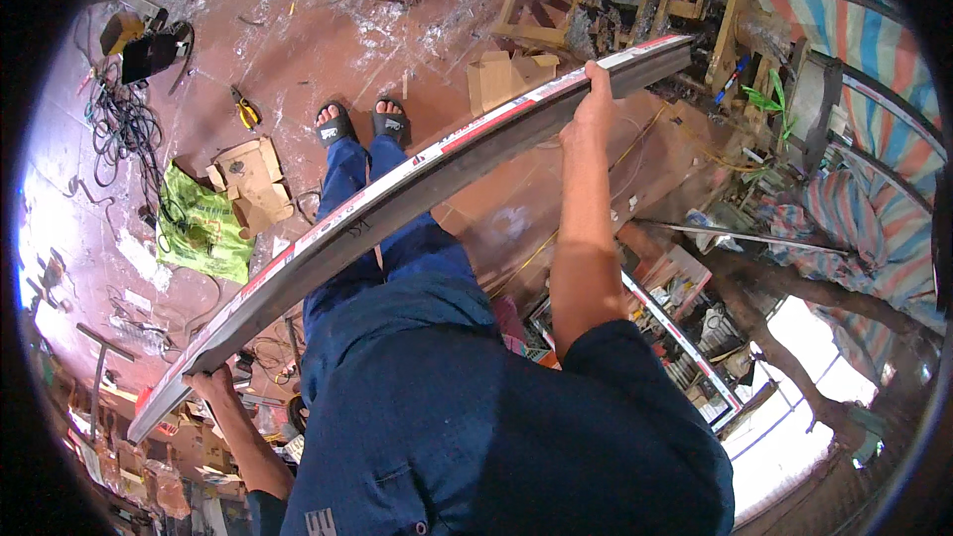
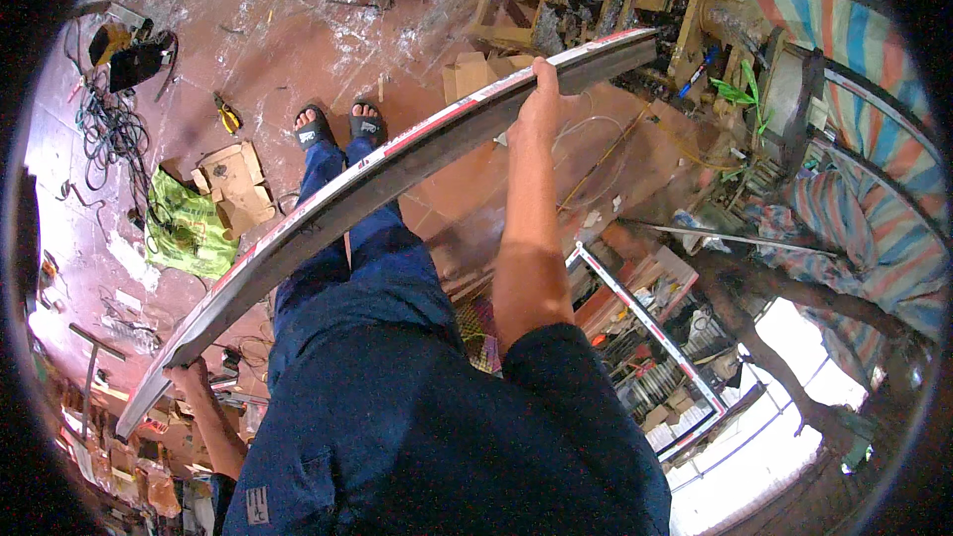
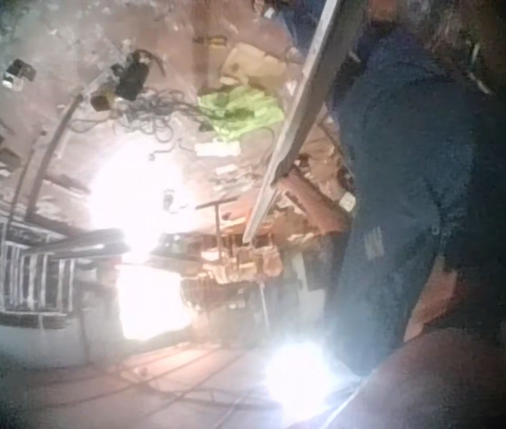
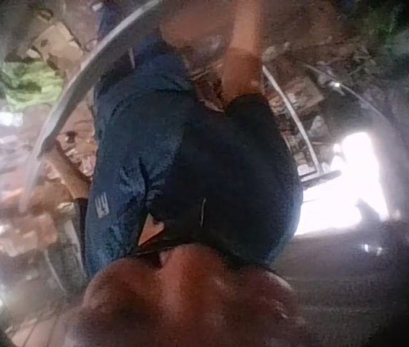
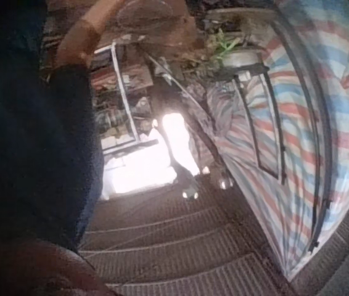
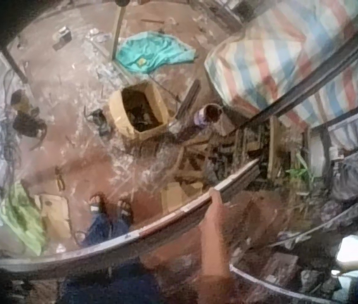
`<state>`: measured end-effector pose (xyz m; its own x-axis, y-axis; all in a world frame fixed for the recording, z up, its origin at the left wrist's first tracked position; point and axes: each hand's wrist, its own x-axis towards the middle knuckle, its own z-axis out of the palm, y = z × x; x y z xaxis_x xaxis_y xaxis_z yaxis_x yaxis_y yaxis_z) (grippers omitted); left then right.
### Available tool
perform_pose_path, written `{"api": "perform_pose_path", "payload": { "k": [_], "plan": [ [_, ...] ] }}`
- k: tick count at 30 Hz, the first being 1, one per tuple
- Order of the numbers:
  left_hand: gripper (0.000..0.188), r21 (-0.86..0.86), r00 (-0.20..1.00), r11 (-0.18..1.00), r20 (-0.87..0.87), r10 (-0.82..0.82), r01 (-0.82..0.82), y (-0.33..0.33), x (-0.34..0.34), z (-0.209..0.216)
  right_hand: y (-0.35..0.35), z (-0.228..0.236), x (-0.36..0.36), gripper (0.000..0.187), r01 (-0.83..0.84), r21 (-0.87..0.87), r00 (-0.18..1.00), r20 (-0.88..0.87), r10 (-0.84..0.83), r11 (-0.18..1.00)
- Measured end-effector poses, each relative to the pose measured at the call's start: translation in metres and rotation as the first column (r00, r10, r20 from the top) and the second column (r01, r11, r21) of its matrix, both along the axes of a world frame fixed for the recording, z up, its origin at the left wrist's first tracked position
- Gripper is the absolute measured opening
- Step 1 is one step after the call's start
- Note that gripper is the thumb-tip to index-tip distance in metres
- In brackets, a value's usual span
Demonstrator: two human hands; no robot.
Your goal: The person picks up long metal profiles from a cluttered workshop floor, wipes them with a yellow cloth, and places them on a metal frame. The person repeats this process with several profiles, moving around the workspace to retrieve and position each piece.
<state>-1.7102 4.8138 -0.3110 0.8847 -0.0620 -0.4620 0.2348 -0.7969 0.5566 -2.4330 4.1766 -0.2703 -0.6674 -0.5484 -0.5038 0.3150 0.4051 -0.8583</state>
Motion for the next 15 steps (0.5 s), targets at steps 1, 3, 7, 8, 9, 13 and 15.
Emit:
{"api": "perform_pose_path", "payload": {
  "k": [1,3,7,8,9,13,15],
  "plan": [
    [0.065,-0.078,0.994,0.993,-0.070,0.087,-0.092,-0.007,-0.011,-0.007,0.002,-0.005,-0.001,0.066,0.010,-0.019,0.999,-0.039,-0.010,1.000],
    [0.063,-0.170,0.967,0.960,-0.166,0.193,-0.221,-0.016,-0.020,-0.012,0.000,-0.004,-0.004,0.064,0.011,-0.011,0.997,-0.073,-0.012,1.000],
    [0.062,-0.242,0.959,0.941,-0.212,0.186,-0.236,-0.026,-0.029,-0.016,-0.013,0.017,0.004,0.061,-0.001,0.066,0.993,-0.122,0.009,0.998],
    [0.054,-0.249,0.916,0.894,-0.257,0.309,-0.372,-0.040,-0.037,-0.016,-0.013,0.021,0.011,0.059,-0.001,0.071,0.988,-0.157,0.013,0.997],
    [0.047,-0.265,0.824,0.791,-0.323,0.466,-0.551,-0.066,-0.051,-0.010,-0.013,0.024,0.013,0.061,-0.011,0.035,0.989,-0.148,0.016,0.999],
    [0.030,-0.274,0.771,0.727,-0.337,0.541,-0.630,-0.119,-0.062,0.025,-0.016,0.020,0.011,0.062,-0.027,-0.015,0.996,-0.084,0.026,1.000],
    [0.041,-0.278,0.775,0.724,-0.269,0.572,-0.631,-0.109,-0.053,0.007,-0.022,0.019,0.002,0.061,-0.028,0.011,0.998,-0.053,0.029,1.000]
  ]
}}
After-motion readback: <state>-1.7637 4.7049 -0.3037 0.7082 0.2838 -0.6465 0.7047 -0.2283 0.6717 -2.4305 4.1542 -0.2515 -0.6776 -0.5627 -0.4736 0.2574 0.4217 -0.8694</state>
